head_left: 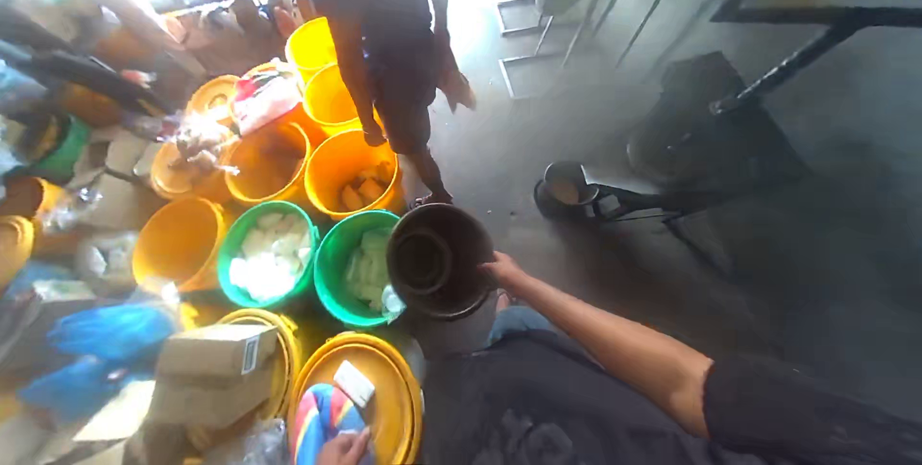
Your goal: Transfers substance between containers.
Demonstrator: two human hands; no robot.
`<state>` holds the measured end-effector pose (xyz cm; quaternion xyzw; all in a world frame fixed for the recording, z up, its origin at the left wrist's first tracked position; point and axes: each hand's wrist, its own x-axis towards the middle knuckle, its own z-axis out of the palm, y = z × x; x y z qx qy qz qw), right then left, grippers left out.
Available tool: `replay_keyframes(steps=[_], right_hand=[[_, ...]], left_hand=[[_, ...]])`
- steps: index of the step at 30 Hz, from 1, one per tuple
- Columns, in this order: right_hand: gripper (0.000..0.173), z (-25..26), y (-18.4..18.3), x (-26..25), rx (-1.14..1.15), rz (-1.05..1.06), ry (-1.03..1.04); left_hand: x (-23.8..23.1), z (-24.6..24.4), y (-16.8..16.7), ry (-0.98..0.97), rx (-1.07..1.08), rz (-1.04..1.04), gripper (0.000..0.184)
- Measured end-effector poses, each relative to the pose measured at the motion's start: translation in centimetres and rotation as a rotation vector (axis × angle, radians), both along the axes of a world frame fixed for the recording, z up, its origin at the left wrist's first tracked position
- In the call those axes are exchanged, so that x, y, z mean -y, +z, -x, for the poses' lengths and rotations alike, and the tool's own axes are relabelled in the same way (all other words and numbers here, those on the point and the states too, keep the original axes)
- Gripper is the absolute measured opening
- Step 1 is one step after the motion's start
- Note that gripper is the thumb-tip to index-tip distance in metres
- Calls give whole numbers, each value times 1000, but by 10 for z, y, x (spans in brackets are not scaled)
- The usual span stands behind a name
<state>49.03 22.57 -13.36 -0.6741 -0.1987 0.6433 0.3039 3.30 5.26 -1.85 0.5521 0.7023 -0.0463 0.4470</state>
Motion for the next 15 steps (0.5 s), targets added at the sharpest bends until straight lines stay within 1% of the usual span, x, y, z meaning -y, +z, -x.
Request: replay_keyframes(steps=[1, 2, 4, 6, 8, 9, 11, 13, 15], right_hand=[[42, -31, -7, 2, 15, 24, -92], [43, -63, -15, 5, 34, 49, -170], [48, -125, -31, 10, 53, 99, -296], [52, -179, -46, 18, 76, 166, -397], [55, -231, -53, 31, 140, 249, -494], [58, -254, -55, 39, 166, 277, -542], [59, -291, -65, 60, 207, 339, -634], [59, -322, -87, 84, 243, 401, -719], [60, -344, -107, 101, 281, 455, -804]], left_hand=[[-29, -28, -6, -61, -23, -4, 44], [-57, -64, -12, -96, -50, 15, 44], [-105, -137, -22, -170, -59, 67, 38], [-143, -195, -36, -300, -32, 92, 36], [-177, -248, -45, -429, -28, 94, 43], [-196, -273, -45, -462, -36, 83, 48], [-234, -318, -45, -419, -90, 54, 58], [-280, -354, -48, -318, -247, 10, 69], [-342, -390, -48, -248, -390, -50, 74]])
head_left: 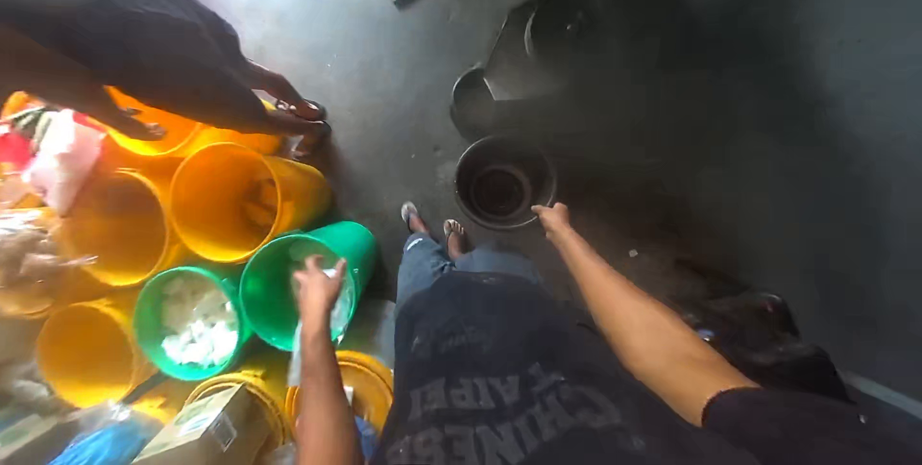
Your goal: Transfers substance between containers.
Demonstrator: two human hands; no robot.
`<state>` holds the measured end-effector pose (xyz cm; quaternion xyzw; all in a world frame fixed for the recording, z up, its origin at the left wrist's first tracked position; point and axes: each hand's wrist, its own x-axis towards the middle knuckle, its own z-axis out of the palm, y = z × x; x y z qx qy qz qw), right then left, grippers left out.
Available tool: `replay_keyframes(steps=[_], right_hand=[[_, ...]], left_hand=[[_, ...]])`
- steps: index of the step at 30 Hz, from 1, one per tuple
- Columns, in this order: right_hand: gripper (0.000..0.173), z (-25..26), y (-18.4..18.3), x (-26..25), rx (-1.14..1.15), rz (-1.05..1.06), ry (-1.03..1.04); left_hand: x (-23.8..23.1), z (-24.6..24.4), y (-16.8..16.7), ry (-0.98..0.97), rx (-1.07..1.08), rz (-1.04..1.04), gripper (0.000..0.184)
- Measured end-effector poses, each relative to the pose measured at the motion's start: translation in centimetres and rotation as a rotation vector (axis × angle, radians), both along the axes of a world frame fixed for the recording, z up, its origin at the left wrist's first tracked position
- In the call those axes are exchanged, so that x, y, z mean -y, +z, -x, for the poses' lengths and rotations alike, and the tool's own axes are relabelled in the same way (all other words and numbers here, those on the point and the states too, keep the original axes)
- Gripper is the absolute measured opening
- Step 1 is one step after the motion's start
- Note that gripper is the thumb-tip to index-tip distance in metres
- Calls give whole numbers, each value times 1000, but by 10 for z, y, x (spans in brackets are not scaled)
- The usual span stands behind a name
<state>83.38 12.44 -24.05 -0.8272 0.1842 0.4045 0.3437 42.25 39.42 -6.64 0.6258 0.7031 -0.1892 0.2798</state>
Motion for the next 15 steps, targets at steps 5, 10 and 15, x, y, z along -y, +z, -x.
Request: replay_keyframes(steps=[5, 10, 15], right_hand=[[57, -30, -17, 32, 44, 118, -193], [53, -55, -43, 13, 10, 223, -314], [48, -102, -127, -25, -25, 361, -379]], left_hand=[[-163, -119, -31, -186, 105, -75, 64], [-248, -305, -173, -513, 398, 316, 55], [-214, -435, -453, -225, 446, 713, 77]])
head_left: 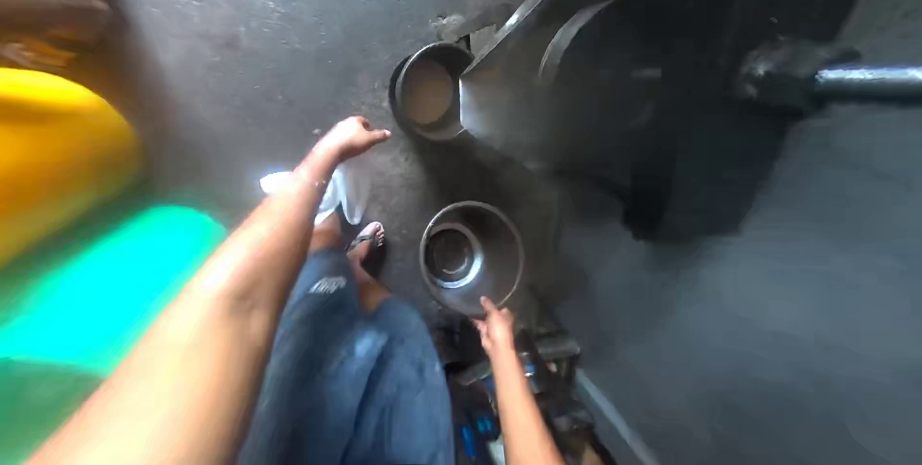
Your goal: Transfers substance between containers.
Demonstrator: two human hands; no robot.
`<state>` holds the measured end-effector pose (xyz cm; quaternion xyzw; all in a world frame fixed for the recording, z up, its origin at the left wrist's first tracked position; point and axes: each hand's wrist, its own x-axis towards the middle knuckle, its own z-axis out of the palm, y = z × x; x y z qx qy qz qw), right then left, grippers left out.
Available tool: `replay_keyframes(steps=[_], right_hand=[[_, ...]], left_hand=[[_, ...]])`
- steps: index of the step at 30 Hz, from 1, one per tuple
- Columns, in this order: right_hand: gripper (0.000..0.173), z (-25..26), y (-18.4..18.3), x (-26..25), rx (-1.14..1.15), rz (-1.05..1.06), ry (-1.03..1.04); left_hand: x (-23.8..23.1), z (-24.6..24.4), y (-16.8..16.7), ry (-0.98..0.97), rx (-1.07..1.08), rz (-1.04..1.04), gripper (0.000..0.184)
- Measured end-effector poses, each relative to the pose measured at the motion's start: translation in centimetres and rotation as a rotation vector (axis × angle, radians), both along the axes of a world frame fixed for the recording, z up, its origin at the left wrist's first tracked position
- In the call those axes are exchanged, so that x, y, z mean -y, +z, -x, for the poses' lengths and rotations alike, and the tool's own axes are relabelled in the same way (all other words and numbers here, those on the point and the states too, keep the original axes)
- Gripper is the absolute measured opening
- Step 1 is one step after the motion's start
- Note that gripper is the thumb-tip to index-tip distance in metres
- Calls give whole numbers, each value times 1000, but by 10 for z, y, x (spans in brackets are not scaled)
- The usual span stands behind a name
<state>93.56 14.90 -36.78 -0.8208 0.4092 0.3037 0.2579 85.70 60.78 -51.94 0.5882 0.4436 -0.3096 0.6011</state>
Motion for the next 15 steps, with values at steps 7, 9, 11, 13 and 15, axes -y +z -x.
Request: replay_keyframes(steps=[7, 9, 11, 13, 15], right_hand=[[38, -45, -142, -19, -32, 2, -89], [36, -54, -174, -34, -20, 7, -96], [38, -63, -195, -46, -20, 24, -116], [40, -72, -215, -64, -33, 20, -128], [40, -77, -226, -81, -63, 9, -136]], left_hand=[[67, -103, -216, 465, -67, 214, 83], [72, -119, -243, 463, -78, 145, 54], [76, -123, -250, 445, -102, 80, 37], [60, -116, -239, 433, -122, 36, 34], [37, -102, -221, 429, -132, 20, 34]])
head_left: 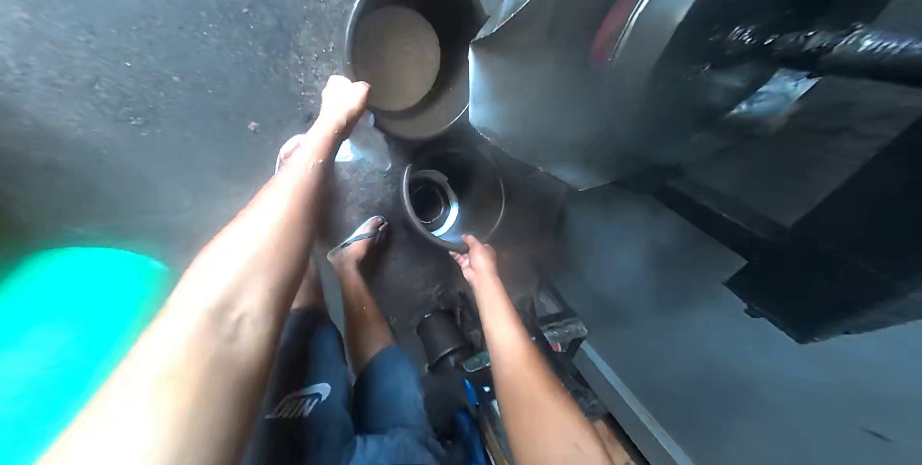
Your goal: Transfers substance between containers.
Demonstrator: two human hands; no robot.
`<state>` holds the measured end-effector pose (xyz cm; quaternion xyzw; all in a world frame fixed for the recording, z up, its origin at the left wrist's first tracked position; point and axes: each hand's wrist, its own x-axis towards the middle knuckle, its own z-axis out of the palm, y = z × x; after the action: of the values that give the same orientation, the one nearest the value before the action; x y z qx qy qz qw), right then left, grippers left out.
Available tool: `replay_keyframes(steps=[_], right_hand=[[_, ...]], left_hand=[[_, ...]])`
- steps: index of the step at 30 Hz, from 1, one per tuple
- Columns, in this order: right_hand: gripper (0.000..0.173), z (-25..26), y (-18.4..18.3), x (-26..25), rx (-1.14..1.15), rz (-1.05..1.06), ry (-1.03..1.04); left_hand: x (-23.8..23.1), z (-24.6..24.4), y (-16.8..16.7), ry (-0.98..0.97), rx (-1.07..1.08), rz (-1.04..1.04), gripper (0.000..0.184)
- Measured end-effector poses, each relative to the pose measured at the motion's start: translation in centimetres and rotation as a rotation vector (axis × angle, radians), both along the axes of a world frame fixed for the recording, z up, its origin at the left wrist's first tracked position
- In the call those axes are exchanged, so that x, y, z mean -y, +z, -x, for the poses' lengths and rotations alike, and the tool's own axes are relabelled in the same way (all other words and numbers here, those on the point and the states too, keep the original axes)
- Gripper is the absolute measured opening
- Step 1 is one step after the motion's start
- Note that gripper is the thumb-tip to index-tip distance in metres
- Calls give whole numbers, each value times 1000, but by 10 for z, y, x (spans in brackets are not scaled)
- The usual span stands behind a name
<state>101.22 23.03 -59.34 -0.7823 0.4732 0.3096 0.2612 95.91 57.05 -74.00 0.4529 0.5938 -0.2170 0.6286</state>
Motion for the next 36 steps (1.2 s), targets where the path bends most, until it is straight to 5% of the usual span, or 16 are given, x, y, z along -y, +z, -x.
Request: replay_keyframes(steps=[11, 17, 20, 24, 28, 31, 36], right_hand=[[38, -10, -17, -109, 94, -202, -13], [57, -23, -46, -174, 89, -522, -116], [73, -4, -35, -184, -27, -475, 147], [66, 40, 24, -162, -308, -434, 647], [45, 83, 115, -144, -504, -555, 869], [59, 119, 210, -157, -453, -678, 1004], [53, 179, 313, -127, -578, -814, 1707]], left_hand=[[-100, 128, 138, 77, -83, -120, 23], [-102, 215, 210, 171, -263, -154, 27], [-80, 259, 243, 310, -282, -167, 25], [-11, 308, 307, 528, -237, -178, 35], [91, 352, 359, 699, -325, -67, 43], [173, 372, 393, 921, -234, -42, 39], [304, 409, 480, 1105, -105, -16, 34]])
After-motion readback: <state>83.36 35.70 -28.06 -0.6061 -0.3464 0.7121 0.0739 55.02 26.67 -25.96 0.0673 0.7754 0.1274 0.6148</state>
